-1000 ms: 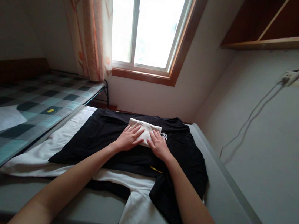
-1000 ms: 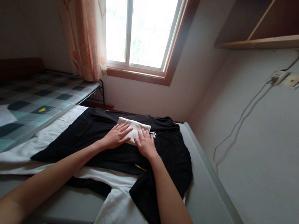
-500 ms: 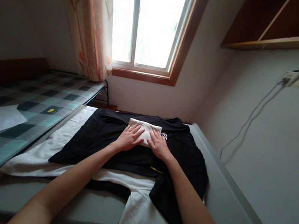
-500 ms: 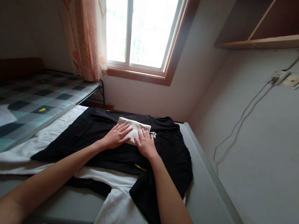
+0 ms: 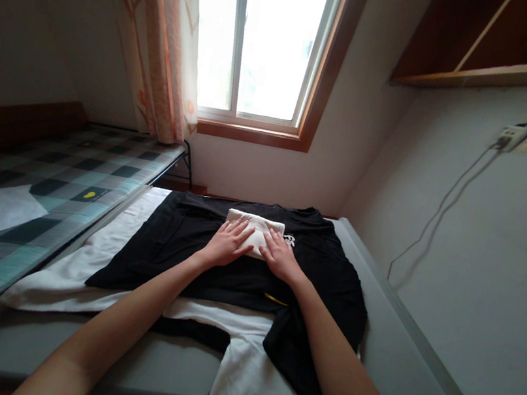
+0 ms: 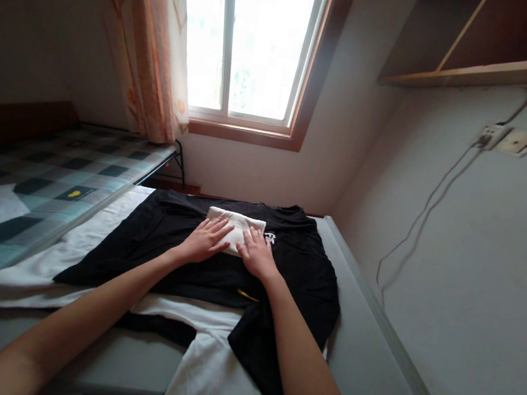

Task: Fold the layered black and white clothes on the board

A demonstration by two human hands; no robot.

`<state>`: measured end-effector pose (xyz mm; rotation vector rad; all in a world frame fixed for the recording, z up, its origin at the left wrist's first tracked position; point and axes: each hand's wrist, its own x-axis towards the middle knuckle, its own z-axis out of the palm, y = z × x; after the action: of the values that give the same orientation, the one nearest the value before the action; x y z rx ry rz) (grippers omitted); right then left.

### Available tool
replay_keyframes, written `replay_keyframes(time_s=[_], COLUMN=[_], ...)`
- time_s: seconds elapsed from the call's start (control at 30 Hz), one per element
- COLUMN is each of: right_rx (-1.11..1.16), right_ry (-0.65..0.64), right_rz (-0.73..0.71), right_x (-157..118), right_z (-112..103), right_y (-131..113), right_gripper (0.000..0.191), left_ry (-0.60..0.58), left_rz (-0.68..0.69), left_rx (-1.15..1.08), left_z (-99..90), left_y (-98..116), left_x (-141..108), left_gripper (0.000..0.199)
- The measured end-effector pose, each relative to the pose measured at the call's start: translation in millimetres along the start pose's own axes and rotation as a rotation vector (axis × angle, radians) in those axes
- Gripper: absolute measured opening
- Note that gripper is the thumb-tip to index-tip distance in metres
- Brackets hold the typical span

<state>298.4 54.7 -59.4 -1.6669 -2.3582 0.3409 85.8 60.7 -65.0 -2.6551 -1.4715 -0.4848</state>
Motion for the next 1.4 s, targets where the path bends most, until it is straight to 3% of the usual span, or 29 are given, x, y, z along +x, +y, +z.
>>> replay_keyframes(time_s=[0.27, 0.4, 0.5, 0.57, 0.87, 1.1, 1.23, 1.4], right_rx=[0.033, 0.234, 0.375, 0.418, 0.471, 0.366, 0.435, 0.831], right_ry=[0.052, 0.269, 0.46, 0.507, 0.466, 0.434, 0.332, 0.249], right_rz=[-0.027, -0.023, 0.113, 0.198, 0.281, 0.459, 0.5, 0.494], right_x=[-1.0, 2.6, 5.5, 6.4, 5.4, -1.3, -1.1, 11.1], right_z=[0.3, 0.7, -0.9, -1.8, -2.5, -16.0, -22.8, -13.2], right_y=[0.0, 6.4, 13.5, 17.7, 16.8, 11.1, 14.9, 21.6], right_gripper=[0.059, 0.052, 0.049, 0.048, 0.043, 0.036, 0.049, 0.076], left_ry=[0.043, 0.181, 0.222, 0.227, 0.247, 0.316, 0.37, 0.443], left_rz=[0.023, 0.127, 0.254, 0.291, 0.325, 0.283, 0.181, 0.168], left_rx=[0.019, 0.032, 0.055, 0.108, 0.268, 0.259, 0.189, 0.115], left_z=[-2.8, -8.3, -12.9, -15.8, -19.1, -13.8, -17.5, -17.0], left_y=[2.4, 4.5, 7.7, 12.0, 35.3, 38.1, 36.6, 32.6], left_x=[-1.3, -2.4, -3.6, -4.6, -4.3, -4.4, -5.3, -6.9], left_gripper=[0.058, 0.054, 0.046, 0.043, 0.012, 0.019, 0.023, 0.024])
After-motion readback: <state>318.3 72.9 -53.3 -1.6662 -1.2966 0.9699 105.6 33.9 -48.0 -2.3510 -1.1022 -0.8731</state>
